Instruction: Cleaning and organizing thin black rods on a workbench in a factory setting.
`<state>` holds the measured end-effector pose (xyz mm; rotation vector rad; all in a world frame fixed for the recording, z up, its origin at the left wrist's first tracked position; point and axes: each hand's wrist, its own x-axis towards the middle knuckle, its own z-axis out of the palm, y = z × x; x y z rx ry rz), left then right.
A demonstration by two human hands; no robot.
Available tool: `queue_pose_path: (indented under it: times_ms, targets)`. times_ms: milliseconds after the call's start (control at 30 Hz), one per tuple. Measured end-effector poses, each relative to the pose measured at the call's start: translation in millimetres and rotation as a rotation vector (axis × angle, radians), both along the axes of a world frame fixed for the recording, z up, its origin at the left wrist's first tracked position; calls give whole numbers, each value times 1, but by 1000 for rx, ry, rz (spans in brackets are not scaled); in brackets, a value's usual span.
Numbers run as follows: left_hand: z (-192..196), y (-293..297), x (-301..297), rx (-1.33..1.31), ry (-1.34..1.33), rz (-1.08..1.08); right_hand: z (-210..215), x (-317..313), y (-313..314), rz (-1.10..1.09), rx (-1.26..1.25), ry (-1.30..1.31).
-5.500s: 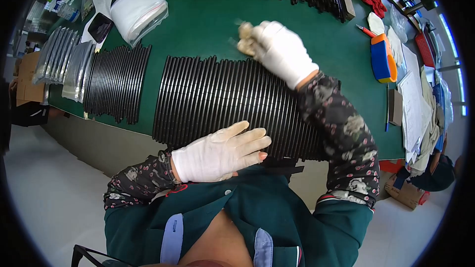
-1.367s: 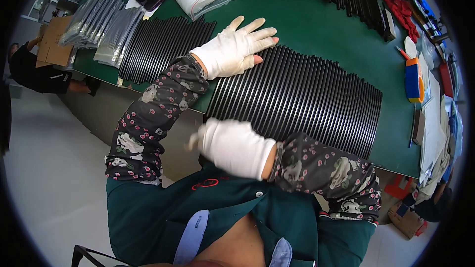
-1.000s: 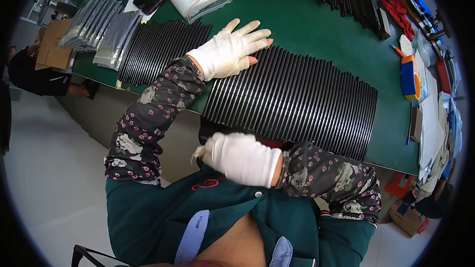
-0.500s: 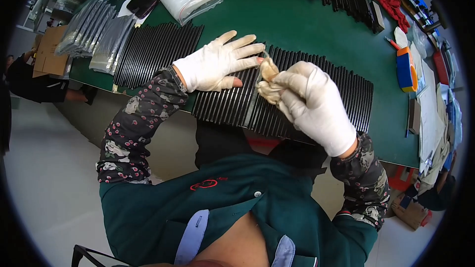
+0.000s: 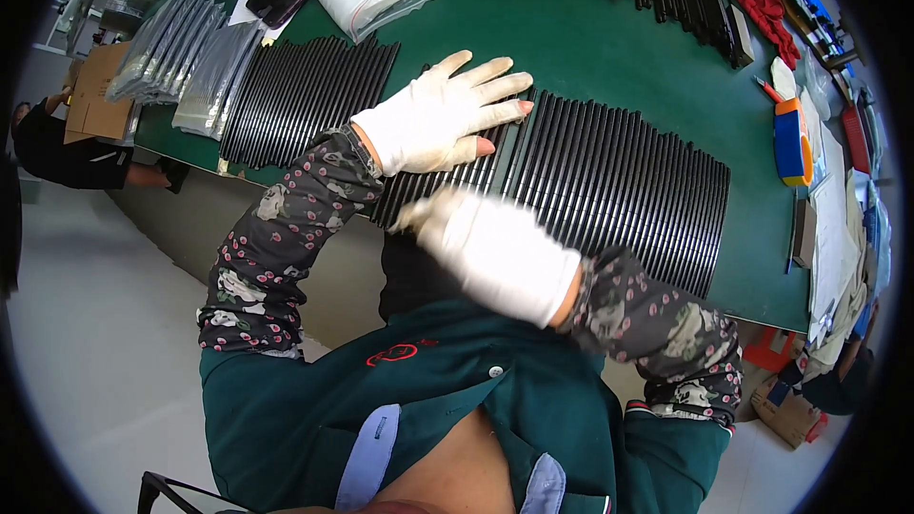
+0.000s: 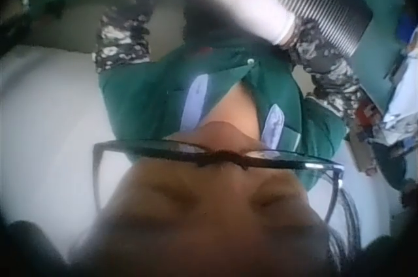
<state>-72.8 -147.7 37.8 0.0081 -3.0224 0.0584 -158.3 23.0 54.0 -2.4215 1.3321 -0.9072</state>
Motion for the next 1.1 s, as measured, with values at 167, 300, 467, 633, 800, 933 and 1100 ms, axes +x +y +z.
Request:
queue_pose_path:
  times_ms: [167,300,467,633,800,933,1100]
  targets:
    - [1,1,4,82,41,-3,25,10,-4,247,-57,-5]
    - [-2,-2,3,40,81,-28,7,13,-28,4,-45,-2]
    - [5,3,2,54,43,-4,8,36,9,293,16,215]
    - [2,4,2,64,34,3,3,21,-22,-17,-30,166]
    - [6,3,0,83,9,-16,21,17,17,356,82,144]
    - [-1,1,2,56,121,-22,48,-50,9,9,55,-255]
    - [22,31,-33,150,28,-101,69,-89,29,-497,339,-526]
